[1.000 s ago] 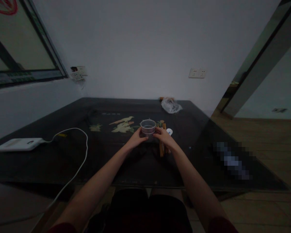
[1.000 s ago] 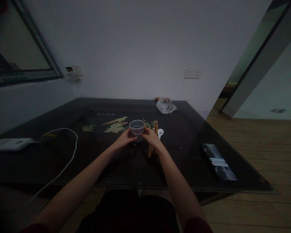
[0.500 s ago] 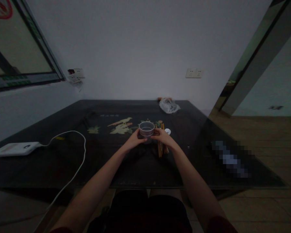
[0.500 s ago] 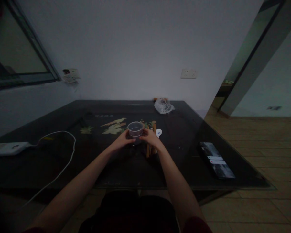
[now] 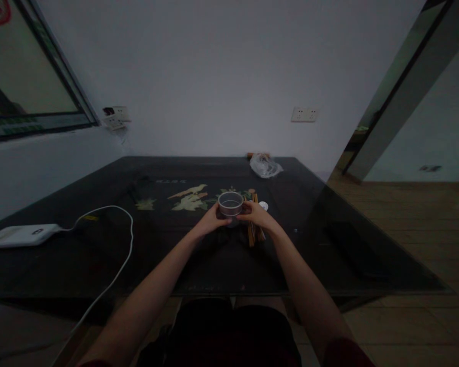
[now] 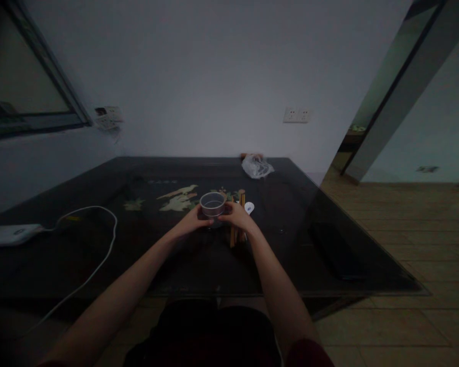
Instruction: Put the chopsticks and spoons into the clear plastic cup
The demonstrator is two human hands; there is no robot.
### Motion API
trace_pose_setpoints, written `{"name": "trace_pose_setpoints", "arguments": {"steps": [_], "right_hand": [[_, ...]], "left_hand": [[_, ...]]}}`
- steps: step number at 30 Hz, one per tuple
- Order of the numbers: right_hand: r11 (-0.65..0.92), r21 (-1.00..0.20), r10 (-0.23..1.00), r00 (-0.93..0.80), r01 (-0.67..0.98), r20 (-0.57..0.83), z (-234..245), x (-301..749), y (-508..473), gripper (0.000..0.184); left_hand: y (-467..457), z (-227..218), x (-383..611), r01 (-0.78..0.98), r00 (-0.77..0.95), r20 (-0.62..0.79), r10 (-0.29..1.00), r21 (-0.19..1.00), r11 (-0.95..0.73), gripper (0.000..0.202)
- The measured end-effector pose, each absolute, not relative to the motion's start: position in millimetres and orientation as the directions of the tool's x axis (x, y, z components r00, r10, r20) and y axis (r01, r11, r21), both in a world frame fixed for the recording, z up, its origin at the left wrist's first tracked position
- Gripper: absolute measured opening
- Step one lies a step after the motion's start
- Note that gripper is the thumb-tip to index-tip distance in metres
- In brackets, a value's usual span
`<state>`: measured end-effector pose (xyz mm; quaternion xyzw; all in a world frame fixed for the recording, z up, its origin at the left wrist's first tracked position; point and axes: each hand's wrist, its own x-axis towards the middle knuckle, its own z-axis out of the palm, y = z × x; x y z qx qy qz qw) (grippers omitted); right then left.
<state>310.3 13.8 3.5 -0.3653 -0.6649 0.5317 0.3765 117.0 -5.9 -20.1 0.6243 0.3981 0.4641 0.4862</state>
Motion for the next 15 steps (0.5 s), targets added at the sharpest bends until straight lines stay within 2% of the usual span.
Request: {"name": "trace_pose_setpoints", "arguments": {"steps": [6, 9, 11, 15], "right_hand": [[0.147, -0.983, 0.881, -0.467, 0.107, 0.081, 7.0, 313.0, 12.9, 0.051], [0.161, -0.972, 0.886, -0.459, 0.171, 0.066, 9.1, 318.9, 15.2, 0.052], [0.192, -0.950, 0.914, -0.397, 0.246, 0.082, 9.5, 324.0, 18.8, 0.048], [0.264, -0.877, 0.960, -0.200, 0.402, 0.198, 9.6, 332.8, 26.8, 0.033]], "left_hand": [[-5.5, -21.6, 117.1, 0.036, 0.259, 0.170, 0.951, 0.982, -0.186, 0.084], [-6.6, -18.7, 115.6, 0.054, 0.256, 0.170, 0.952, 0.980, -0.189, 0.085], [-7.7, -15.4, 114.8, 0.064, 0.251, 0.190, 0.949, 0.975, -0.212, 0.086], [-9.5, -8.9, 113.8, 0.052, 0.211, 0.230, 0.950, 0.968, -0.246, 0.097]]}}
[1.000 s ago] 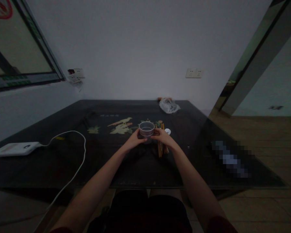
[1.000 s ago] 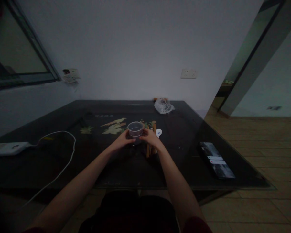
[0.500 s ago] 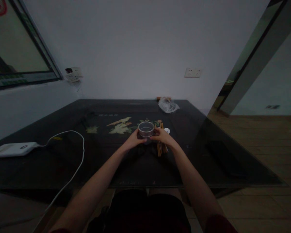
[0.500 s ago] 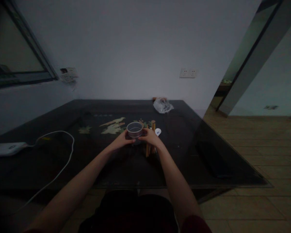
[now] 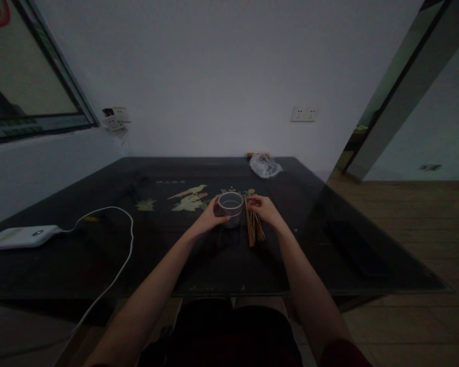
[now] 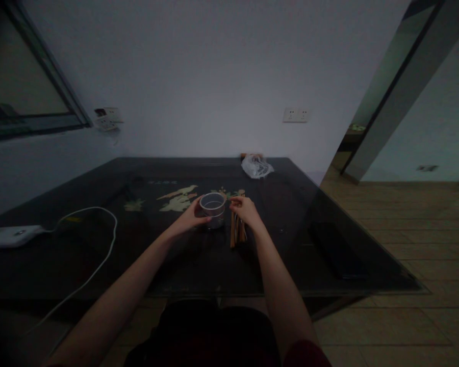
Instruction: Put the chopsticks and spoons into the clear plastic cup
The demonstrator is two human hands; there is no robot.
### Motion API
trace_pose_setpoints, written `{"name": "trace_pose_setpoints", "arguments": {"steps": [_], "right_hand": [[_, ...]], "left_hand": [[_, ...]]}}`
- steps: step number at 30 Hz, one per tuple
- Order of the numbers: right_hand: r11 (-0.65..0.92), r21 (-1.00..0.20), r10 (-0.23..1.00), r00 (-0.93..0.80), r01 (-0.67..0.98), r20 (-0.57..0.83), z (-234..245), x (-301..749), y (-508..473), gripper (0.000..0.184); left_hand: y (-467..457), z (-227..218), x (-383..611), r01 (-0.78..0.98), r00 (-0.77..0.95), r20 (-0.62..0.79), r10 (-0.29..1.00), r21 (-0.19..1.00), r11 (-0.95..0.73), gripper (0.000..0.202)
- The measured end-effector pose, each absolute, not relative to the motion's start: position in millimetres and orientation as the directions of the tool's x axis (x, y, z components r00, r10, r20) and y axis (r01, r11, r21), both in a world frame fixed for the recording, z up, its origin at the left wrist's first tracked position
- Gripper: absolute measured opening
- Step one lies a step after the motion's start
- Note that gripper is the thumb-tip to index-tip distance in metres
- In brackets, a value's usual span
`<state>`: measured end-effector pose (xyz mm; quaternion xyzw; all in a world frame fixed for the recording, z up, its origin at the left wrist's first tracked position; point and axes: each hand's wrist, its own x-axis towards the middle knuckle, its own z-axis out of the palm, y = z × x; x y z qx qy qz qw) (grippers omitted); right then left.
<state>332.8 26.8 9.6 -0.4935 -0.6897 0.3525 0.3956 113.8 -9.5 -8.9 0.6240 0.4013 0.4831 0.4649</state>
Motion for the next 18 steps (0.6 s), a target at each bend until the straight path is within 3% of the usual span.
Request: {"name": "trace_pose_setpoints", "arguments": {"steps": [6, 9, 12, 15, 18], "right_hand": [[0.261, -0.762, 0.955, -0.046, 0.592, 0.292, 12.3, 338.4, 27.5, 0.024], [0.258, -0.740, 0.951, -0.030, 0.621, 0.306, 12.9, 338.6, 25.7, 0.021], [0.247, -0.715, 0.949, -0.015, 0.654, 0.314, 12.5, 337.8, 24.2, 0.019], [0.202, -0.666, 0.955, 0.007, 0.718, 0.297, 12.2, 335.0, 21.1, 0.019], [0.156, -0.579, 0.961, 0.014, 0.800, 0.278, 13.2, 330.2, 16.1, 0.020]], "left_hand": [[-11.4, -0.5, 110.7, 0.045, 0.160, 0.206, 0.965, 0.975, -0.216, 0.104], [-12.3, 6.1, 108.8, 0.059, 0.096, 0.243, 0.965, 0.967, -0.249, 0.098], [-15.6, 14.1, 108.5, 0.072, -0.064, 0.378, 0.923, 0.925, -0.374, 0.071], [-24.9, 21.5, 110.9, 0.115, -0.267, 0.537, 0.800, 0.842, -0.527, 0.039], [-40.6, 25.5, 116.6, 0.209, -0.288, 0.657, 0.696, 0.753, -0.624, 0.021]]}}
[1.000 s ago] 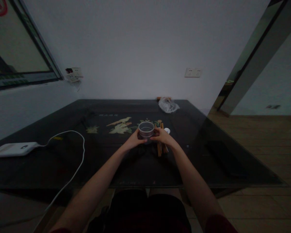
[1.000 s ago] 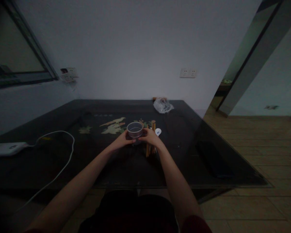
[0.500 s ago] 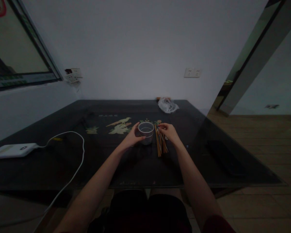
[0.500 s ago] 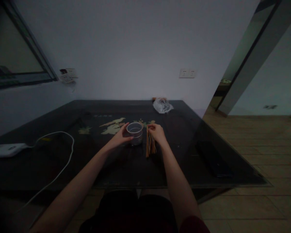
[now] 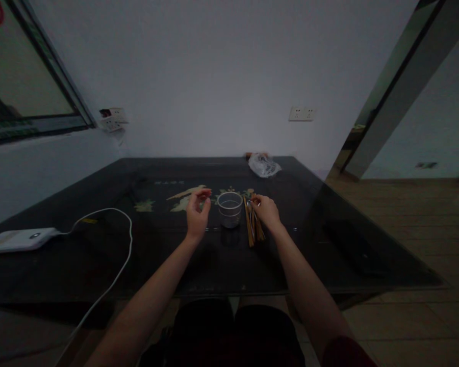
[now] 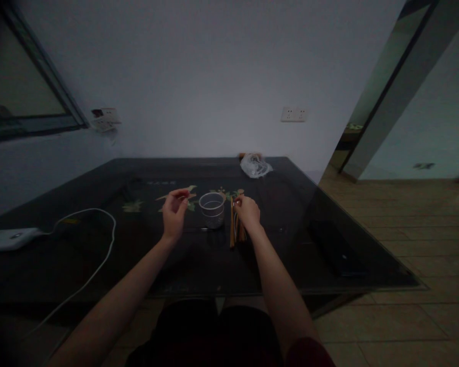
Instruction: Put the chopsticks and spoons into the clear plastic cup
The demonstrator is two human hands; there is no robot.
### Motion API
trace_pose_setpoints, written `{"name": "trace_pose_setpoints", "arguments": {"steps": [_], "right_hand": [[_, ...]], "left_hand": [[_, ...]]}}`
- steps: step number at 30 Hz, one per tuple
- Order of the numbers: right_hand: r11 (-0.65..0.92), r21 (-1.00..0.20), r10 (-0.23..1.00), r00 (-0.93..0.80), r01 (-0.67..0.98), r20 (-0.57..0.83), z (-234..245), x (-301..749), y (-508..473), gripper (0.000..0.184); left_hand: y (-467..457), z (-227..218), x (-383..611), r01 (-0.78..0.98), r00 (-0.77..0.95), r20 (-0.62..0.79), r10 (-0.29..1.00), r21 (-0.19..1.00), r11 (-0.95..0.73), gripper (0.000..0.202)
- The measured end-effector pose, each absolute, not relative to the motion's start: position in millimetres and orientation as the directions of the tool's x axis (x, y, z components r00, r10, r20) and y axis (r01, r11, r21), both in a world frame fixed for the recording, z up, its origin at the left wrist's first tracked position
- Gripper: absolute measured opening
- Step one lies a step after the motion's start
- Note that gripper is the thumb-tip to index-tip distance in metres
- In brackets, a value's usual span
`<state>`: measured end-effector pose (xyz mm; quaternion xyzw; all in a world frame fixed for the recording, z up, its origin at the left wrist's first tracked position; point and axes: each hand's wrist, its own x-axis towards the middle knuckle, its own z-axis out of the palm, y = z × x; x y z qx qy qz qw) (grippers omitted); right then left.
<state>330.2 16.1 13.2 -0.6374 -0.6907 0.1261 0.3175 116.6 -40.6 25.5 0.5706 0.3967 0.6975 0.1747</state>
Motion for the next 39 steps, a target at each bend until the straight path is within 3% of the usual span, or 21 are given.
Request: {"name": "trace_pose_setpoints", "arguments": {"steps": [2, 4, 7, 10, 14, 19, 27, 39], "right_hand": [[0.136, -0.516, 0.963, 0.010, 0.845, 0.271, 14.2, 327.1, 12.9, 0.020], [0.124, -0.456, 0.965, -0.001, 0.881, 0.261, 14.7, 324.9, 11.0, 0.022], [0.122, -0.368, 0.968, -0.028, 0.922, 0.249, 13.2, 324.0, 10.8, 0.024], [0.130, -0.309, 0.965, -0.048, 0.942, 0.260, 9.5, 324.5, 12.8, 0.022], [0.139, -0.293, 0.966, -0.065, 0.946, 0.250, 7.2, 324.1, 14.4, 0.020], [0.136, -0.283, 0.974, -0.076, 0.949, 0.213, 9.9, 319.8, 10.7, 0.021], [0.118, -0.159, 0.977, -0.087, 0.980, 0.193, 8.0, 310.5, 5.7, 0.028], [0.127, -0.126, 0.977, -0.102, 0.984, 0.187, -0.6, 295.8, 3.7, 0.033]], "left_hand": [[-52.7, 25.2, 122.9, 0.299, -0.132, 0.722, 0.680, 0.683, -0.667, 0.017], [-63.6, 22.5, 131.8, 0.380, 0.150, 0.705, 0.693, 0.606, -0.699, 0.018], [-74.2, 15.8, 147.8, 0.406, 0.556, 0.516, 0.651, 0.515, -0.755, 0.023], [-76.1, 9.4, 159.8, 0.380, 0.737, 0.384, 0.556, 0.445, -0.811, 0.026], [-70.1, 3.6, 161.2, 0.451, 0.762, 0.273, 0.587, 0.427, -0.784, 0.028], [-63.6, -4.3, 157.6, 0.499, 0.719, 0.267, 0.642, 0.445, -0.744, 0.026], [-63.9, -5.8, 159.6, 0.621, 0.729, 0.143, 0.669, 0.272, -0.735, 0.027], [-63.9, -4.7, 160.4, 0.589, 0.752, 0.168, 0.637, 0.261, -0.765, 0.022]]}}
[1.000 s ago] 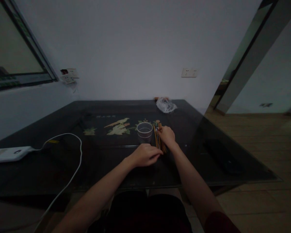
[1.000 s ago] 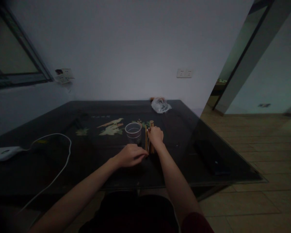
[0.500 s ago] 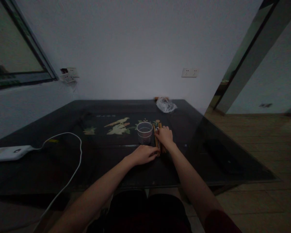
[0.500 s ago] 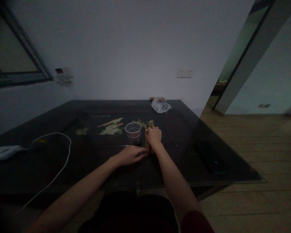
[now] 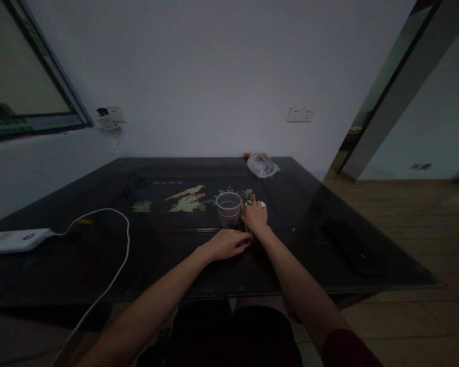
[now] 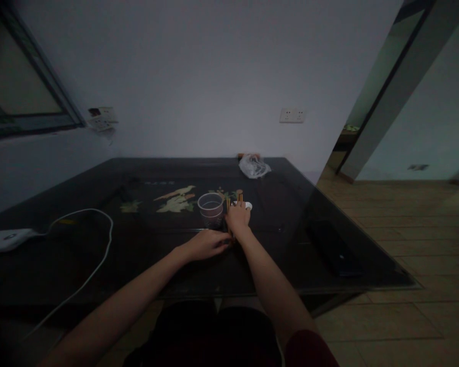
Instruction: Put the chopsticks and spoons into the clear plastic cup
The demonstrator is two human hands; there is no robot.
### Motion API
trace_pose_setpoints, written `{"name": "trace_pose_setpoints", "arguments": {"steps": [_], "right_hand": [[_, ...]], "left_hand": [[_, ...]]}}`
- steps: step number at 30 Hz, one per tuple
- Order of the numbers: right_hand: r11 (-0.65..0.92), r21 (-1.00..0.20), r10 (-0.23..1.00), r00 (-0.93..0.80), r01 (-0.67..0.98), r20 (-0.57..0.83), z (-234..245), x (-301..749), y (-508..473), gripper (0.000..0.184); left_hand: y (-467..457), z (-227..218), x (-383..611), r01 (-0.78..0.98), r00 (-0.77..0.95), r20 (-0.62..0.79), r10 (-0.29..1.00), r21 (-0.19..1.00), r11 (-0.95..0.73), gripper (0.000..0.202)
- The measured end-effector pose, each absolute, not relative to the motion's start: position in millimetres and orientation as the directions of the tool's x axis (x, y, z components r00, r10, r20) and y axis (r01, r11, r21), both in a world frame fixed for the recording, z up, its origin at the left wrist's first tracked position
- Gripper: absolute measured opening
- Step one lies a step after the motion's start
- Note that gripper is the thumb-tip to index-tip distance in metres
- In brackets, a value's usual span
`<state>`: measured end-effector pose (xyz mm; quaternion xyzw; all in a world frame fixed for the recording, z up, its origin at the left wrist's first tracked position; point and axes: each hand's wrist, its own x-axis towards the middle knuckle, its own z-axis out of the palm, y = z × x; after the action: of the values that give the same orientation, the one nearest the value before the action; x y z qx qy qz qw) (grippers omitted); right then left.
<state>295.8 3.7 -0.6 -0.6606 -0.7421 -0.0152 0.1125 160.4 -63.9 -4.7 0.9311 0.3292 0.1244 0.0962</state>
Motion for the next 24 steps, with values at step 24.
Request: {"name": "trace_pose_setpoints", "arguments": {"steps": [24], "right_hand": [[0.100, -0.160, 0.964, -0.055, 0.982, 0.261, -12.8, 293.4, 8.3, 0.030]], "left_hand": [[-62.6, -0.5, 157.8, 0.590, 0.744, 0.161, 0.648, 0.296, -0.751, 0.027]]}}
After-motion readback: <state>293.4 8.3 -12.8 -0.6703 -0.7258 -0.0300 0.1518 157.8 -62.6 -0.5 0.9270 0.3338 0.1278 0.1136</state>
